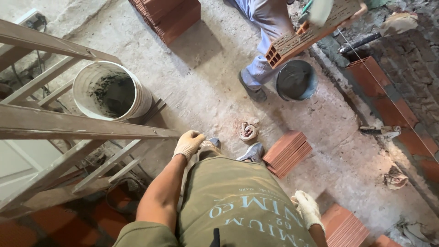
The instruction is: The person observes another worker laying bricks on a wall. The worker scoops mortar from a bucket using a trowel, applies it to the wall, and places bricks. The recorder remains standing and stationary while watching the process.
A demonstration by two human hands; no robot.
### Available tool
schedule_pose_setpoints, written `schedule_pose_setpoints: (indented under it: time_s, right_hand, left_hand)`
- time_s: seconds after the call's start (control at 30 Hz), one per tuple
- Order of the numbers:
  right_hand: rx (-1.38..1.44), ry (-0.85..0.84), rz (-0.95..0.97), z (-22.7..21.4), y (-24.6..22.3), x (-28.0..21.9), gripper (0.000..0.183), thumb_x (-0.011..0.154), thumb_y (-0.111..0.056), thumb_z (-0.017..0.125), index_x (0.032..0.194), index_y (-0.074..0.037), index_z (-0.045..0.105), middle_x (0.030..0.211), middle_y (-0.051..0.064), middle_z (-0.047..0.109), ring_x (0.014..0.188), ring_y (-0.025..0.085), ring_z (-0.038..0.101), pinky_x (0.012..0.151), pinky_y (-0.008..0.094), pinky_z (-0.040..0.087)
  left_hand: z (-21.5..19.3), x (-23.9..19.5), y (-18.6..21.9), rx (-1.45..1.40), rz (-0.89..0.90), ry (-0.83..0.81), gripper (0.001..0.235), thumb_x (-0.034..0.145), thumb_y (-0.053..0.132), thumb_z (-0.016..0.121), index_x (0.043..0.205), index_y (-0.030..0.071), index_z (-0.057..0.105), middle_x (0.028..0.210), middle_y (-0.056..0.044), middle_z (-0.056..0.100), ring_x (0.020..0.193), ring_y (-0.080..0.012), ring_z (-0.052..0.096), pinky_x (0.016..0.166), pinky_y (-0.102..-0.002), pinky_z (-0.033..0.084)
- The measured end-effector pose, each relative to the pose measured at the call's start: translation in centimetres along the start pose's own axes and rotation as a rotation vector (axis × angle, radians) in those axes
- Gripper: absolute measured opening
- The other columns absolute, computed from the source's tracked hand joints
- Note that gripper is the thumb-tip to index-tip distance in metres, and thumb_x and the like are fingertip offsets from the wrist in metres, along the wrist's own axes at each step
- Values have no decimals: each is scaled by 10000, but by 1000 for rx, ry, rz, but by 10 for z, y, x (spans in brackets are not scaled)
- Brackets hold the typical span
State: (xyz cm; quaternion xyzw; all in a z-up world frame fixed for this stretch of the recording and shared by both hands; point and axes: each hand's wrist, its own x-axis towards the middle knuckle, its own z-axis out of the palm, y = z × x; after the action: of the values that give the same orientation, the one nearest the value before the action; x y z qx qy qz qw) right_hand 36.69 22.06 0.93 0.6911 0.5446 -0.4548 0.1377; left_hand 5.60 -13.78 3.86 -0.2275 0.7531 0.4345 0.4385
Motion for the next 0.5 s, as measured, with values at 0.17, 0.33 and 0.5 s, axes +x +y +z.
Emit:
schedule_pose_setpoints:
  time_s: [0.17, 0.33, 0.5]
  right_hand:
    - [49, -35, 18, 7, -5, -1, 373, 979, -248, 626, 1261, -3, 642, 1188, 254, 702, 1054, 314, 689, 898, 371, 523]
    - [67, -36, -34, 9, 5, 13, 350, 979, -266, 628, 1189, 12, 661, 1128, 236, 703, 925, 280, 692, 729, 374, 540]
    - [44, -52, -62, 8, 10, 27, 362, 970, -272, 636, 1196, 10, 657, 1113, 233, 722, 918, 278, 709, 651, 348, 518]
  left_hand:
    - [-3, -2, -2, -6, 30, 11, 327, 775, 320, 550, 942, 111, 739, 819, -4, 678, 690, -126, 625, 724, -296, 488]
    - [-7, -3, -5, -38, -8, 14, 328, 786, 299, 555, 975, 110, 743, 826, -10, 661, 656, -138, 615, 648, -284, 486]
    - [-10, -5, -5, -16, -31, 8, 391, 775, 315, 555, 1056, 127, 751, 947, -4, 718, 708, -147, 652, 708, -287, 503]
